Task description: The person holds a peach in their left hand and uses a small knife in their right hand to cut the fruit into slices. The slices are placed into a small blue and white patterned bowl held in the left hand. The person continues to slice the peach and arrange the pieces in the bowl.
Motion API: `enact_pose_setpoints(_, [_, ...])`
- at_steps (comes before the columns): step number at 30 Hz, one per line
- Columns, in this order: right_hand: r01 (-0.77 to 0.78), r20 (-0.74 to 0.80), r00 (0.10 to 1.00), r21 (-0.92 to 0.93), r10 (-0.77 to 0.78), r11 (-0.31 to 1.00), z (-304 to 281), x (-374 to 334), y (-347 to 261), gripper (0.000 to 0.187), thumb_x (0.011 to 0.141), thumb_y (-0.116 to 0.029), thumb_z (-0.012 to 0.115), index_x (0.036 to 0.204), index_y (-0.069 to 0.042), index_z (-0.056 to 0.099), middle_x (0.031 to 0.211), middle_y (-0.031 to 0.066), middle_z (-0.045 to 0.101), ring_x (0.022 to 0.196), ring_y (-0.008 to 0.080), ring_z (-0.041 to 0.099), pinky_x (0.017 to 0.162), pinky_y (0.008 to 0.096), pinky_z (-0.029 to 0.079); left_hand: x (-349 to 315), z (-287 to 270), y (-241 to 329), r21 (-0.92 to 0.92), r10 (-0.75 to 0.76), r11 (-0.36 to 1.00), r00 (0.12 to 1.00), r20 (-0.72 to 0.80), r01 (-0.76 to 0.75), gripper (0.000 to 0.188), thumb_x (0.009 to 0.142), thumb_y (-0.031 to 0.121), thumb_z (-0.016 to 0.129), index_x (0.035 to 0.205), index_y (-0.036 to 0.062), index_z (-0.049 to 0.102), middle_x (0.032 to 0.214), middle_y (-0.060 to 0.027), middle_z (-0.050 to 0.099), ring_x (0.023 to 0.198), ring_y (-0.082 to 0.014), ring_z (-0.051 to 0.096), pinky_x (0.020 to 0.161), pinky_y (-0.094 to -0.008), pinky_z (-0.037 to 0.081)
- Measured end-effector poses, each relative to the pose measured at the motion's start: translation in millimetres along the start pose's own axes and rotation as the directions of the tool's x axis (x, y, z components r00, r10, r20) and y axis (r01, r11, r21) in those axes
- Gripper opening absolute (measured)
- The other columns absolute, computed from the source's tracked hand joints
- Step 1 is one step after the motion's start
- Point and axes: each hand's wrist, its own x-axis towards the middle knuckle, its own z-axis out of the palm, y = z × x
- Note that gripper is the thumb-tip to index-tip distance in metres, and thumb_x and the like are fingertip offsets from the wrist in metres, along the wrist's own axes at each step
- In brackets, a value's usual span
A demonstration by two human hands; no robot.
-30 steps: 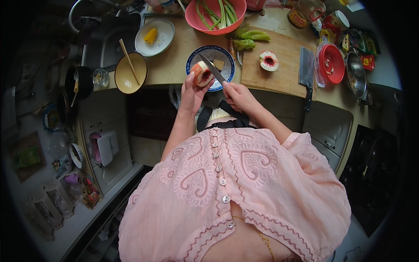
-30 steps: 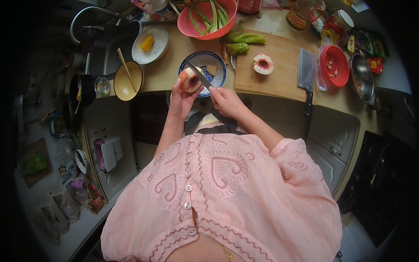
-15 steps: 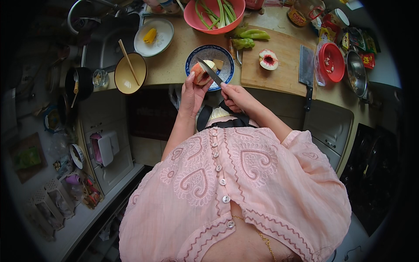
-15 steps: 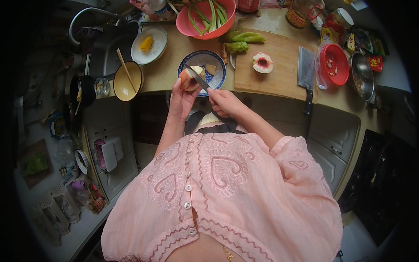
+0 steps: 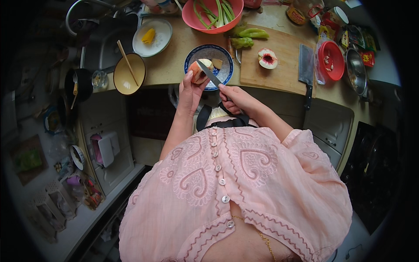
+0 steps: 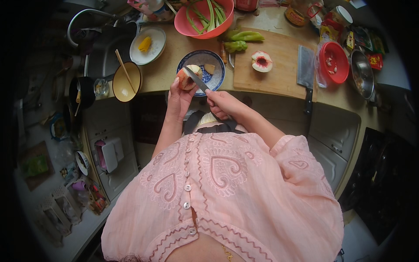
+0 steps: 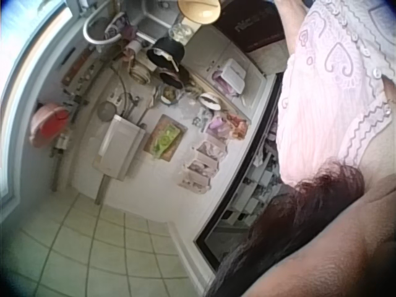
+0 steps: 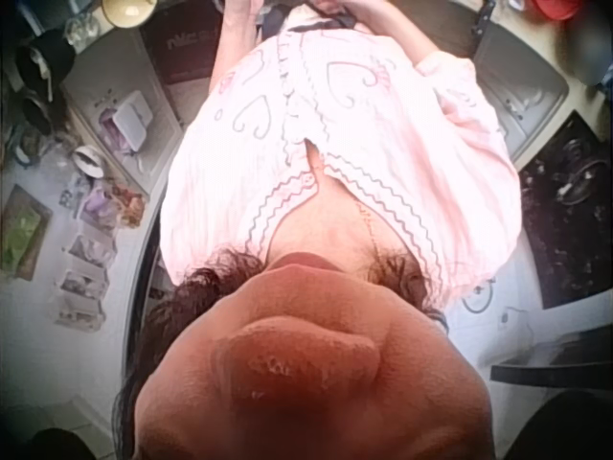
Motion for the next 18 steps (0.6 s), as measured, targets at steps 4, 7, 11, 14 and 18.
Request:
enact_pose_setpoints(4, [0.015, -0.049, 0.999, -0.001, -0.015, 1.000, 5.0, 1.9, -3.5, 0.040, 0.098, -0.046, 0.040, 0.074, -0.014, 0.038, 0.053, -0.0095, 0.025, 0.040, 0.0029, 0.018, 0.037, 0.0202, 0.015, -3.5, 2.2, -0.9, 0.028, -0.007, 1.000, 1.000, -0.011, 0.008, 0.056, 0.088, 0.035, 0.059, 0.126, -0.0035, 0.045, 0.125, -0.0158, 0.052, 0.116, -0.0251, 0.053, 0.100, -0.0375, 0.045])
enact_pose_setpoints(7, [-0.010, -0.041, 0.999, -0.023, 0.009, 1.000, 2.8, 1.3, -1.3, 0.040, 0.098, -0.046, 0.039, 0.074, -0.014, 0.038, 0.052, -0.0094, 0.024, 0.040, 0.0031, 0.017, 0.037, 0.0206, 0.014, -3.6, 0.4, 1.5, 0.051, -0.015, 0.999, 1.000, -0.017, 0.016, 0.058, 0.088, 0.036, 0.059, 0.127, -0.0035, 0.044, 0.126, -0.0163, 0.051, 0.116, -0.0259, 0.053, 0.100, -0.0379, 0.045])
enact_pose_setpoints(11, [0.008, -0.038, 0.999, -0.038, -0.009, 0.999, 2.5, 4.4, -0.6, 0.041, 0.098, -0.047, 0.040, 0.074, -0.014, 0.038, 0.052, -0.0093, 0.024, 0.040, 0.0030, 0.017, 0.036, 0.0206, 0.014, -5.5, 2.7, 4.4, 0.095, -0.040, 0.995, 0.999, -0.011, 0.041, 0.058, 0.088, 0.037, 0.059, 0.128, -0.0033, 0.044, 0.126, -0.0166, 0.052, 0.116, -0.0262, 0.053, 0.100, -0.0386, 0.045])
enact_pose_setpoints(14, [-0.011, -0.041, 0.999, -0.039, 0.009, 0.999, 2.7, 3.2, 1.1, 0.041, 0.098, -0.047, 0.040, 0.074, -0.014, 0.038, 0.052, -0.0093, 0.024, 0.040, 0.0029, 0.017, 0.036, 0.0206, 0.014, -4.3, -2.0, 1.8, 0.082, -0.051, 0.995, 0.999, -0.009, 0.052, 0.057, 0.088, 0.036, 0.060, 0.128, -0.0025, 0.044, 0.126, -0.0166, 0.052, 0.117, -0.0266, 0.052, 0.100, -0.0398, 0.045])
enact_pose_setpoints(18, [-0.026, -0.043, 0.999, -0.028, 0.025, 0.999, 2.3, 2.1, -1.2, 0.041, 0.098, -0.046, 0.039, 0.074, -0.014, 0.038, 0.052, -0.0092, 0.024, 0.039, 0.0030, 0.017, 0.036, 0.0207, 0.014, -2.5, -1.2, 2.6, 0.082, -0.064, 0.995, 0.998, 0.006, 0.063, 0.058, 0.088, 0.037, 0.059, 0.127, -0.0021, 0.045, 0.126, -0.0166, 0.052, 0.117, -0.0266, 0.052, 0.100, -0.0397, 0.045])
